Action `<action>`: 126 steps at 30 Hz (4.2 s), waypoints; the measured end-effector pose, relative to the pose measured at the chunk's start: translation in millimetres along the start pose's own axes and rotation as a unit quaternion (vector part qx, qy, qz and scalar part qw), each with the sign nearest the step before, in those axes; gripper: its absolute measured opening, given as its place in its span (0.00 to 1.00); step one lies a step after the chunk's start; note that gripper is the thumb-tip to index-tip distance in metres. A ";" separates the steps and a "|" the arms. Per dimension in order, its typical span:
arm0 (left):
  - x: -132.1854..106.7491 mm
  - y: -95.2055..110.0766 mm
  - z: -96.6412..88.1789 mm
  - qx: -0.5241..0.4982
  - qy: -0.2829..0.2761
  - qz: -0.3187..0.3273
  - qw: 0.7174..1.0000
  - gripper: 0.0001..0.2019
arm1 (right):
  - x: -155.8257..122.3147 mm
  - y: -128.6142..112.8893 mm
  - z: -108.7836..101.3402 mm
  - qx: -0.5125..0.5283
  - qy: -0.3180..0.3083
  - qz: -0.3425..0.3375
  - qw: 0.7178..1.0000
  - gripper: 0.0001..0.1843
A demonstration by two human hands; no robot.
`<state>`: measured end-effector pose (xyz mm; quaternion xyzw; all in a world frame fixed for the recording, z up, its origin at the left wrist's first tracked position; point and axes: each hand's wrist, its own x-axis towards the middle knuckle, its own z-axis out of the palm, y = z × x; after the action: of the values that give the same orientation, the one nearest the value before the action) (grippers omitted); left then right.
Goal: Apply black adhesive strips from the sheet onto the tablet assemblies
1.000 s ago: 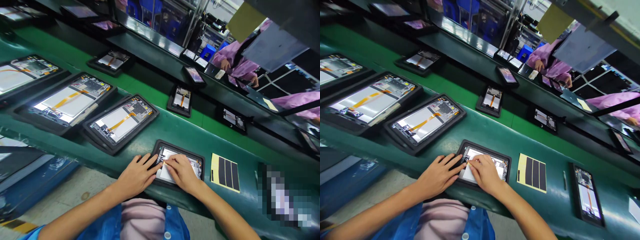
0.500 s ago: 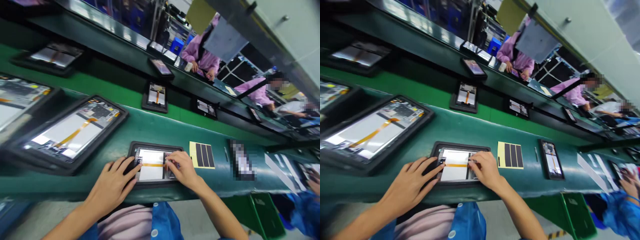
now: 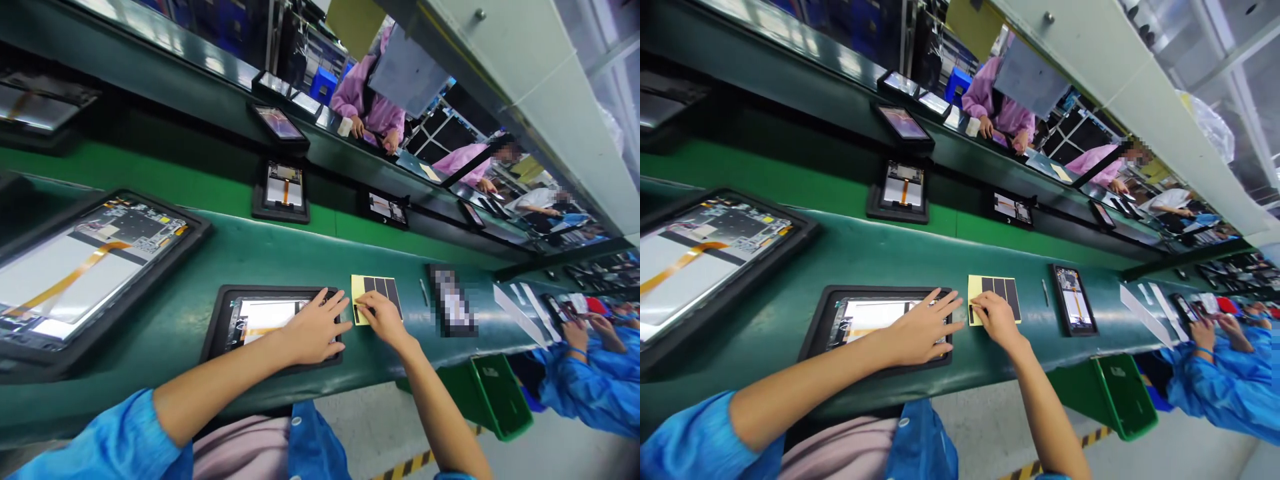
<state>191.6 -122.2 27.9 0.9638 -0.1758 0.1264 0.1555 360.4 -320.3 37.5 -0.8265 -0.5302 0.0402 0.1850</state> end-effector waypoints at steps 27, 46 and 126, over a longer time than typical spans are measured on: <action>28.3 -7.3 26.2 -0.004 -0.037 0.005 0.999 0.26 | -1.9 -6.4 -10.8 -0.286 -0.029 -0.214 0.934 0.11; 28.2 -2.3 13.9 0.007 -0.030 0.004 1.000 0.26 | 23.6 -19.4 -60.5 -0.205 0.053 -0.177 0.961 0.10; -233.2 -8.9 -23.3 -0.019 0.326 -0.364 0.872 0.29 | 139.0 -39.7 -19.9 -0.225 0.095 -0.239 0.940 0.09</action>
<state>-20.7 -36.4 -22.5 0.8603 0.2459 0.3648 0.2576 391.8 -187.0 87.8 -0.6956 -0.6872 -0.2039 0.0475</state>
